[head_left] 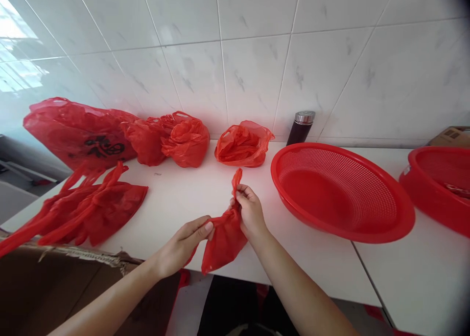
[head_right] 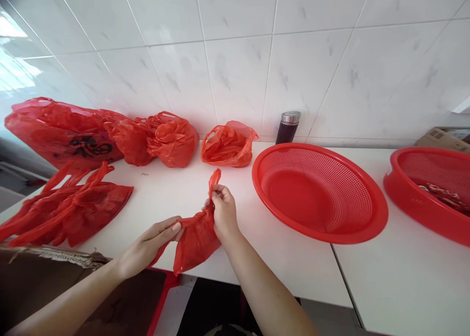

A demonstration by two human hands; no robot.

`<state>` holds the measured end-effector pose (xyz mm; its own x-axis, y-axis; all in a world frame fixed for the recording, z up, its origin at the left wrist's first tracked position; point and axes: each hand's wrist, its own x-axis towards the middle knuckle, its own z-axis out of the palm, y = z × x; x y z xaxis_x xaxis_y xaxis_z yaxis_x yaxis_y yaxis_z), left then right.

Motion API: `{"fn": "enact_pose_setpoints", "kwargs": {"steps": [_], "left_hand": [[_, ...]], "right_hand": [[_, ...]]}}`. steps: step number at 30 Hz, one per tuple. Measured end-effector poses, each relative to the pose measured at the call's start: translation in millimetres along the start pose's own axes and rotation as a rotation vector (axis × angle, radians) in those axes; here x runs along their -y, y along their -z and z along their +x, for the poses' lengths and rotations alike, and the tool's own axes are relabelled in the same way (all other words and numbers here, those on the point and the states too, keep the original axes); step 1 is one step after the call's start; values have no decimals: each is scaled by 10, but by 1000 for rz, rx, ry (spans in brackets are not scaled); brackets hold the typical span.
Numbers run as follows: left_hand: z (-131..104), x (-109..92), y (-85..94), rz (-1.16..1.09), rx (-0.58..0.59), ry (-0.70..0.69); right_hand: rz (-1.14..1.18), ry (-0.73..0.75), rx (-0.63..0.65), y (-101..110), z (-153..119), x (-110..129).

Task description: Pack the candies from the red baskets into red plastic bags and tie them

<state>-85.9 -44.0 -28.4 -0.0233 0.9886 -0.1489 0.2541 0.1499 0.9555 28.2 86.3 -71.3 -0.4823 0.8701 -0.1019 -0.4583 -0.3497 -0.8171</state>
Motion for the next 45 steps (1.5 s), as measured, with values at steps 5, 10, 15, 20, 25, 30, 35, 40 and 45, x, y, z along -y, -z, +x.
{"fn": "enact_pose_setpoints", "kwargs": {"steps": [5, 10, 15, 20, 25, 30, 35, 40, 45], "left_hand": [[-35, 65, -147, -388, 139, 57], [-46, 44, -172, -618, 88, 85], [2, 81, -82, -402, 26, 65], [80, 33, 11, -8, 7, 59], [101, -72, -27, 407, -51, 136], [156, -80, -273, 552, -194, 63], [257, -38, -425, 313, -335, -5], [344, -38, -277, 339, -257, 78], [380, -28, -134, 370, -161, 88]], "right_hand": [[-429, 329, -81, 46, 6, -86], [-506, 202, 122, 165, -189, 20], [-735, 96, 434, 305, -366, 152], [-1038, 338, 428, 337, -342, 179], [-1294, 597, 383, 272, -332, 75], [-1416, 723, 230, 156, -337, -92], [-1422, 728, 210, 116, -321, -73], [-1384, 654, 266, 155, -363, 35], [-1367, 619, 368, 226, -369, 49]]}}
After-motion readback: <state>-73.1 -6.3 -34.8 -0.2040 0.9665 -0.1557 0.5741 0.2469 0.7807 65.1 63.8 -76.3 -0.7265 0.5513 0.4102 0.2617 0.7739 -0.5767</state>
